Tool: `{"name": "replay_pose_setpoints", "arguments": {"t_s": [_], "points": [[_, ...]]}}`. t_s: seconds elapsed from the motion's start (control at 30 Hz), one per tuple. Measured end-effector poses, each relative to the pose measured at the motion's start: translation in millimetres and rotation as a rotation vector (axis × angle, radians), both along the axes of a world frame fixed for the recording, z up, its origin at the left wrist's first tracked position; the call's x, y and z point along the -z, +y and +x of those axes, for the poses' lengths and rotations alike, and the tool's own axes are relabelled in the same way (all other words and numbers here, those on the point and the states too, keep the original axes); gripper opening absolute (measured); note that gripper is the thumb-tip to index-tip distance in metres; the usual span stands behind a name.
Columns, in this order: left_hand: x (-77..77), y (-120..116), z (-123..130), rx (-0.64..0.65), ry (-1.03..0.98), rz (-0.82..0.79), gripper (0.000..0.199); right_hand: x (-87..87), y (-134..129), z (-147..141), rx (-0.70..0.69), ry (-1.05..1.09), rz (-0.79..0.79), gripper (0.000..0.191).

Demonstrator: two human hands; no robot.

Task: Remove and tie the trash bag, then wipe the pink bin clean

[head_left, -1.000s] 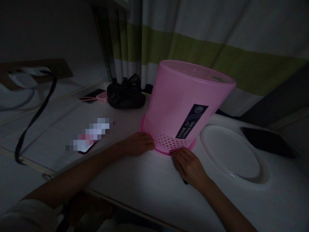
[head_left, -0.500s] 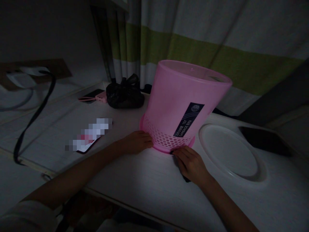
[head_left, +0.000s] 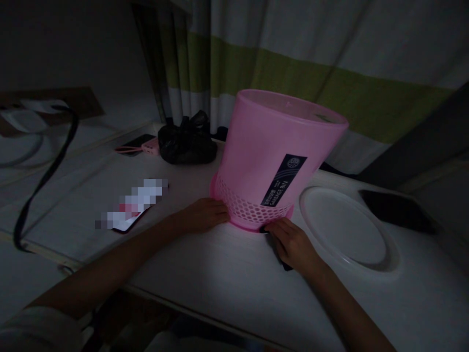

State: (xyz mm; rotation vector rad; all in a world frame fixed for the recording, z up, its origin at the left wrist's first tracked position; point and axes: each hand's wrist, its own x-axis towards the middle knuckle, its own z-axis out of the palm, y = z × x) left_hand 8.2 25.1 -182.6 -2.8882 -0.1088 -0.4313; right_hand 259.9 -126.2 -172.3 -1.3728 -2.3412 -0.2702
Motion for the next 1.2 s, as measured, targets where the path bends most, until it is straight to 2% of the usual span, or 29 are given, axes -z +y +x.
{"name": "replay_pose_setpoints", "arguments": {"t_s": [0.27,0.47,0.63,0.8,1.03,1.2], "points": [[-0.5,2,0,-0.007,-0.058,0.002,0.014,-9.0,-3,7,0.063,0.065,-0.123,0.025],[-0.3,2,0,-0.017,-0.045,-0.020,0.016,-6.8,-3,11,0.064,0.038,-0.095,0.028],[-2.6,1,0,-0.029,-0.049,-0.009,0.015,-5.8,-3,12,0.029,0.003,-0.092,0.018],[-2.6,0,1,-0.044,-0.048,0.009,0.016,-7.0,-3,13,-0.009,-0.045,-0.057,0.020],[5.5,2,0,-0.041,-0.054,-0.001,0.017,-5.4,-1,9,0.068,-0.063,-0.073,0.024],[5.4,2,1,-0.046,-0.051,0.003,0.018,-9.0,-2,6,0.107,-0.084,-0.128,0.019]]}}
